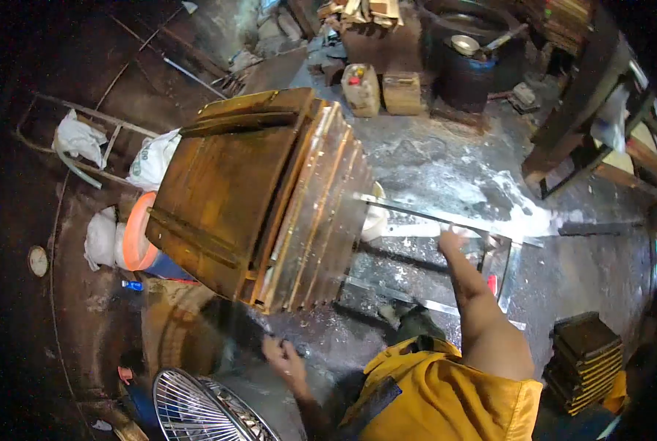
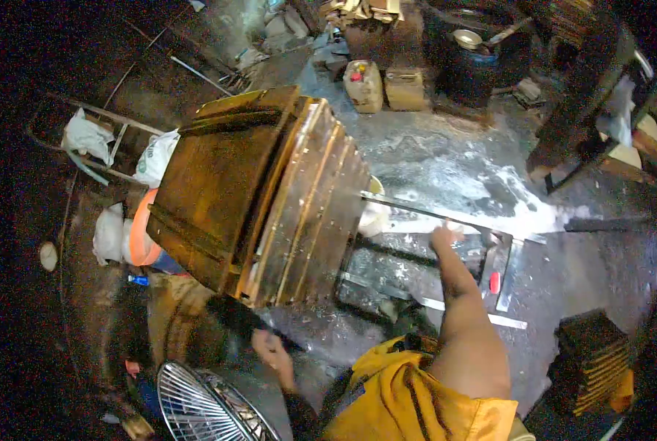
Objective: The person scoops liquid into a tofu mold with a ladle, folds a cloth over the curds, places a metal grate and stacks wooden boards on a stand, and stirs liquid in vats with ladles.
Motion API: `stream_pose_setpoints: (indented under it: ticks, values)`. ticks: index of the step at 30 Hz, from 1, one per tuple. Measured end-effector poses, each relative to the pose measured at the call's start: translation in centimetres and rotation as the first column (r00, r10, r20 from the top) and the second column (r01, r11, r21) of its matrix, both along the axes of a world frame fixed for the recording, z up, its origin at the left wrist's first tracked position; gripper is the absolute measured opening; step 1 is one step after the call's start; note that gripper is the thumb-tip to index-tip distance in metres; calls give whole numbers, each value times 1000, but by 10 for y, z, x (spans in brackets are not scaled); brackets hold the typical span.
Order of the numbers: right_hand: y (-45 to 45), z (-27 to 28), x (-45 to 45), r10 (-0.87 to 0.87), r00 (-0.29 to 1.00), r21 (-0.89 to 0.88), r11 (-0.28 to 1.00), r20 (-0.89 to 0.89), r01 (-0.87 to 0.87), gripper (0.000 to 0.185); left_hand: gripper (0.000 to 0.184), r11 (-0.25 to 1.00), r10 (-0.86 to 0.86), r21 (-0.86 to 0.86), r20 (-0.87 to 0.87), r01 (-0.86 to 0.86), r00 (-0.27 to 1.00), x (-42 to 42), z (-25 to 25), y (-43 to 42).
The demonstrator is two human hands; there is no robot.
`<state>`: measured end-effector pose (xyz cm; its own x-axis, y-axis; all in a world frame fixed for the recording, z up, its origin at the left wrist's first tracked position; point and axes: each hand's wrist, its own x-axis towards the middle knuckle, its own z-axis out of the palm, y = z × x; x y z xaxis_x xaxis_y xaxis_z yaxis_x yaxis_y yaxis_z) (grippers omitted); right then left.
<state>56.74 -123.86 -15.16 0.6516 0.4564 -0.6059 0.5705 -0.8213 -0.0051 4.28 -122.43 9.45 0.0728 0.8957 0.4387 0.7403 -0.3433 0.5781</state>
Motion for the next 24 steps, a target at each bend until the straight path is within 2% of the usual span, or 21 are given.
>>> stream_pose_setpoints:
  ticks: [1, 2, 3, 4, 5, 6, 7, 8, 10, 13, 14, 16, 18, 20, 22, 24]
  values:
    - [-74, -13, -13, -93, 993, 60, 994, 66, 90, 27, 21, 982, -72, -177, -52, 62, 996, -28, -48, -32]
    - [-148, -28, -27, -187, 975, 132, 976, 123, 171, 24, 20, 854, -118, -517, -310, -63, 943, -58, -108, -66]
    - [-227, -62, -45, -251, 934, 421, 898, 254, 127, 24, 23, 894, -174, -448, -334, 6, 926, -85, -180, -123]
    - [-299, -137, -36, -280, 960, 219, 938, 24, 268, 26, 23, 764, -199, -645, -274, -27, 941, -96, -206, -170]
    - [-346, -109, -59, -465, 885, 139, 879, 28, 457, 27, 23, 568, -153, -819, -196, -76, 969, -99, -225, -207]
    - [-405, -83, -84, -563, 825, 121, 823, 46, 555, 32, 23, 339, -70, -934, -148, -116, 987, -105, -246, -247]
    - [-455, -75, -99, -585, 808, -4, 810, 74, 587, 39, 24, 226, -5, -969, -102, -99, 995, -106, -259, -279]
    - [-523, -119, -99, -543, 838, -145, 826, 50, 544, 45, 24, 117, 60, -990, -73, -80, 996, -106, -267, -307]
    - [-598, -96, -112, -590, 804, -277, 763, 71, 584, 42, 24, -2, 121, -1000, -19, -19, 992, -100, -281, -348]
    - [-669, -59, -115, -594, 793, -373, 711, 137, 596, 37, 25, -65, 129, -996, 54, 63, 990, -84, -285, -388]
    - [-685, -51, -110, -526, 839, -387, 750, 143, 536, 36, 25, -70, 122, -994, 77, 86, 990, -78, -284, -395]
    - [-718, -47, -97, -241, 954, -398, 869, 178, 294, 34, 25, -76, 85, -991, 106, 113, 991, -61, -276, -398]
    - [-749, -73, -63, -272, 949, -297, 904, 156, 308, 41, 26, -50, 50, -992, 112, 114, 992, -38, -260, -390]
    - [-748, -44, -53, -608, 773, 35, 789, 180, 613, 47, 27, -17, 28, -995, 93, 94, 995, -18, -255, -374]
    - [-746, -25, -35, -565, 807, 84, 825, 173, 559, 55, 22, 31, 46, -994, 106, 105, 993, -18, -318, -356]
    - [-750, -2, -32, -650, 726, 325, 753, 225, 573, 57, 22, 155, 38, -987, 53, 47, 998, 18, -298, -349]
